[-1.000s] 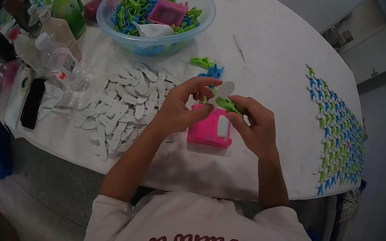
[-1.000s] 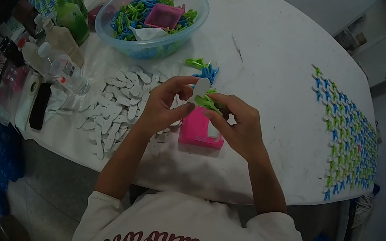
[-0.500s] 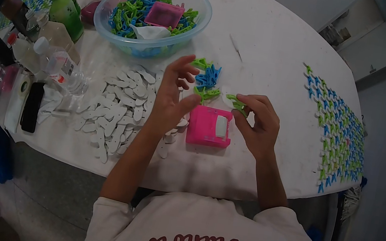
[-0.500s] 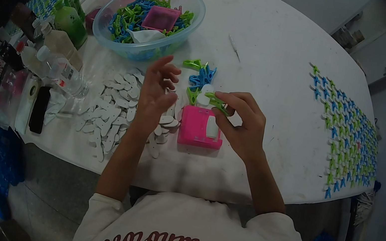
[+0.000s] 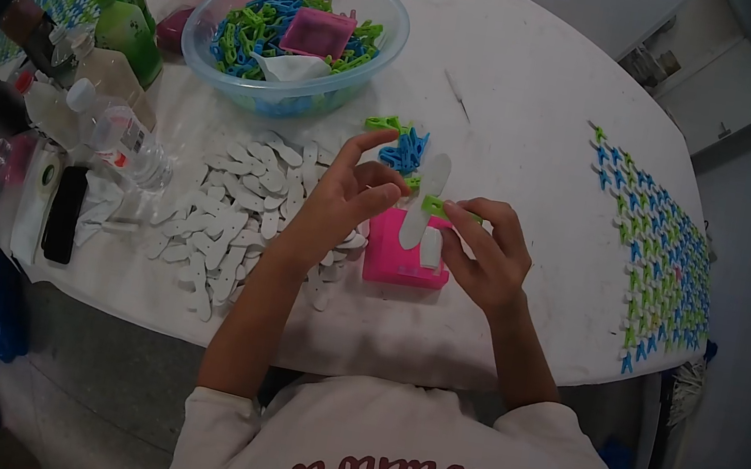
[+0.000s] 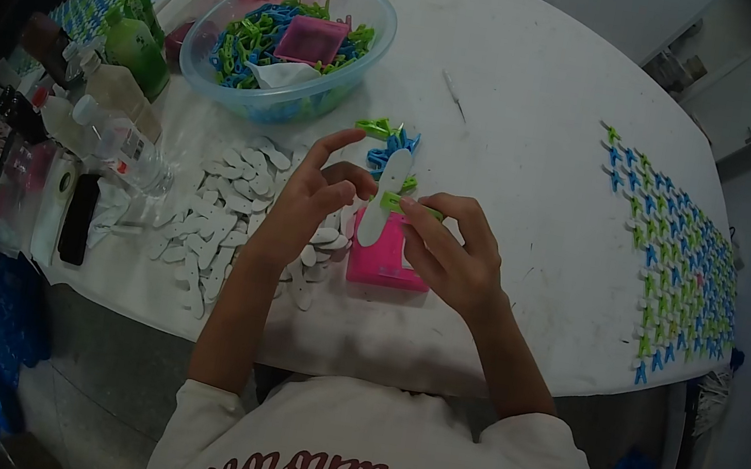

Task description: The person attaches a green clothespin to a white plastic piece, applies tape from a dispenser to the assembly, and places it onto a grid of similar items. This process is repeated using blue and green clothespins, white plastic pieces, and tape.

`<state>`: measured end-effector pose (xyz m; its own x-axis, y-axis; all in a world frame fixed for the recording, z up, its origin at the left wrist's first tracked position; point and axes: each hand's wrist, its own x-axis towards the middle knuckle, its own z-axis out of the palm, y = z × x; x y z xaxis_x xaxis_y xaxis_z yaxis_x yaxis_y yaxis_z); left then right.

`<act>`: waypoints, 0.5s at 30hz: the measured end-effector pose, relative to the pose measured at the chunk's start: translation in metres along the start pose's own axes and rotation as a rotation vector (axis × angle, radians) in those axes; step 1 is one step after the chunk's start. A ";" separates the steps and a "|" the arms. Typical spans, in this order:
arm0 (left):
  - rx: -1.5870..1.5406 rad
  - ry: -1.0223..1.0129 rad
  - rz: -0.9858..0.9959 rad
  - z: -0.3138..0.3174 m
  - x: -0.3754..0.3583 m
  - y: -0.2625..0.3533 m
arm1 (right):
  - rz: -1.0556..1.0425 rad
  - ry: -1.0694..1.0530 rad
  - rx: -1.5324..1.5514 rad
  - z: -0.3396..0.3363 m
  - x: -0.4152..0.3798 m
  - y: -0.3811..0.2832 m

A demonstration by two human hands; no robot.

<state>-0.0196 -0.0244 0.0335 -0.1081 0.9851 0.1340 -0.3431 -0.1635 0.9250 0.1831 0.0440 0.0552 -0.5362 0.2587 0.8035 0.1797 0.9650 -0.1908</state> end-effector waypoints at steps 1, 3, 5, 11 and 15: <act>0.035 0.015 -0.011 0.000 0.000 0.001 | 0.002 0.002 -0.002 0.001 0.000 0.001; 0.065 -0.013 -0.019 0.001 0.000 0.001 | 0.024 0.031 -0.012 -0.004 -0.004 0.007; 0.215 0.105 0.010 -0.003 0.003 -0.002 | 0.116 0.102 -0.079 -0.015 -0.015 0.025; 0.367 0.162 0.167 -0.015 0.004 -0.013 | 0.716 0.348 -0.200 -0.064 -0.117 0.110; 0.682 0.173 0.244 -0.018 0.005 -0.013 | 1.011 0.267 -0.411 -0.090 -0.155 0.124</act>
<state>-0.0326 -0.0185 0.0158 -0.2719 0.8933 0.3580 0.3585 -0.2512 0.8991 0.3627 0.1202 -0.0421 0.1950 0.8503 0.4888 0.7168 0.2166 -0.6628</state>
